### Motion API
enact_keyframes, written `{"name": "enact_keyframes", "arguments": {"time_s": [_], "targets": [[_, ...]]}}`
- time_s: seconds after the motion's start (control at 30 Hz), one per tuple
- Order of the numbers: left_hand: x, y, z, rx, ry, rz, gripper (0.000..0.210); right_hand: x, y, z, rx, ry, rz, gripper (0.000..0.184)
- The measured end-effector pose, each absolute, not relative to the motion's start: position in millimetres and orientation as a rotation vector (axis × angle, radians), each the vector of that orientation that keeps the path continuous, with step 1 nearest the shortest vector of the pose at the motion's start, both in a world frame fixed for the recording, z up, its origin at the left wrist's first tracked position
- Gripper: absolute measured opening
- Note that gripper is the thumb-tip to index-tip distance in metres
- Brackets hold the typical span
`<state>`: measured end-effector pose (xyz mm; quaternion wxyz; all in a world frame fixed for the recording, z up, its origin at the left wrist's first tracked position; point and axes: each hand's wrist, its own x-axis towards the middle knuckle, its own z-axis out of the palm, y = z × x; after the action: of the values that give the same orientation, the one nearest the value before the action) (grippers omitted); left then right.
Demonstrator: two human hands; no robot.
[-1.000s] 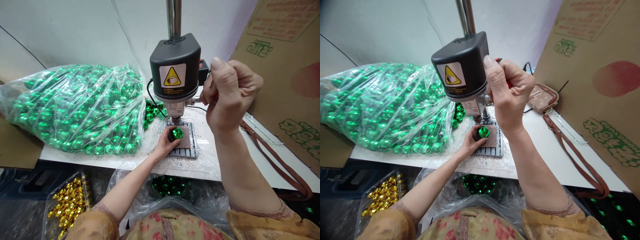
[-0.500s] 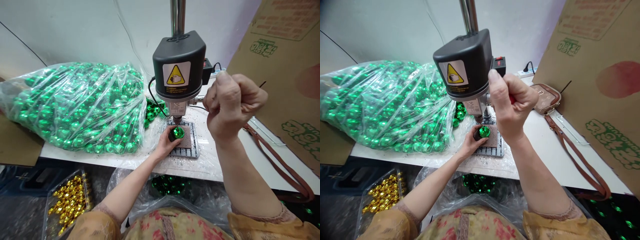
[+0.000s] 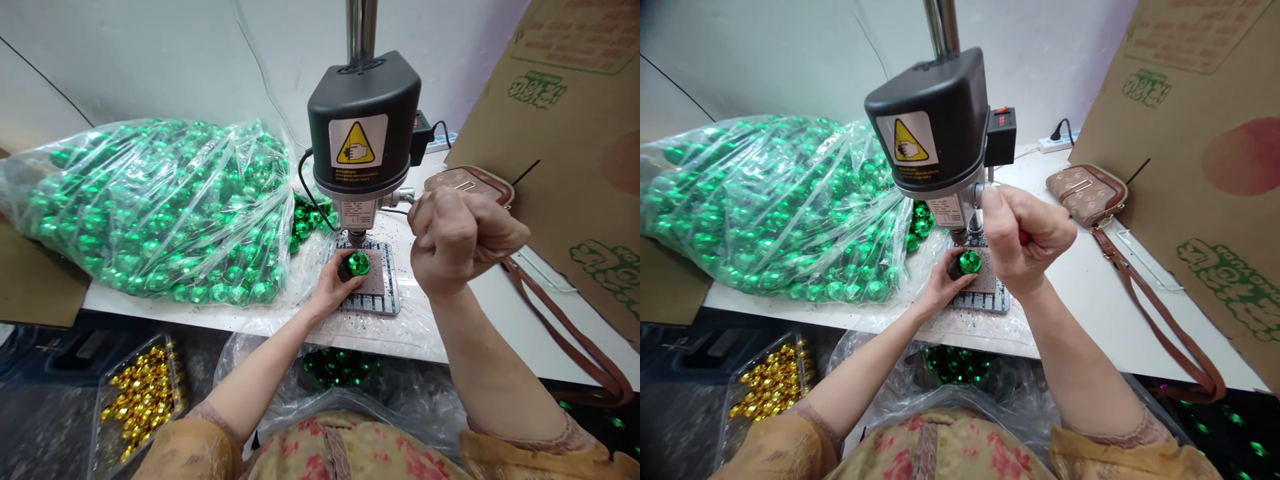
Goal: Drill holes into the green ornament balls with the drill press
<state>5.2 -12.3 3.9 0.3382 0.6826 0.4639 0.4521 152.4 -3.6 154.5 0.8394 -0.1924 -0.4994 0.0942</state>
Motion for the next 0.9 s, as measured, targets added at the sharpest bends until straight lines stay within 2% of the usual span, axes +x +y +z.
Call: {"name": "enact_keyframes", "arguments": {"time_s": [0.9], "targets": [[7,-14,8,1.767,1.194,1.212,0.049,164,7,131,-0.142,-1.235,0.008,0.049]]}}
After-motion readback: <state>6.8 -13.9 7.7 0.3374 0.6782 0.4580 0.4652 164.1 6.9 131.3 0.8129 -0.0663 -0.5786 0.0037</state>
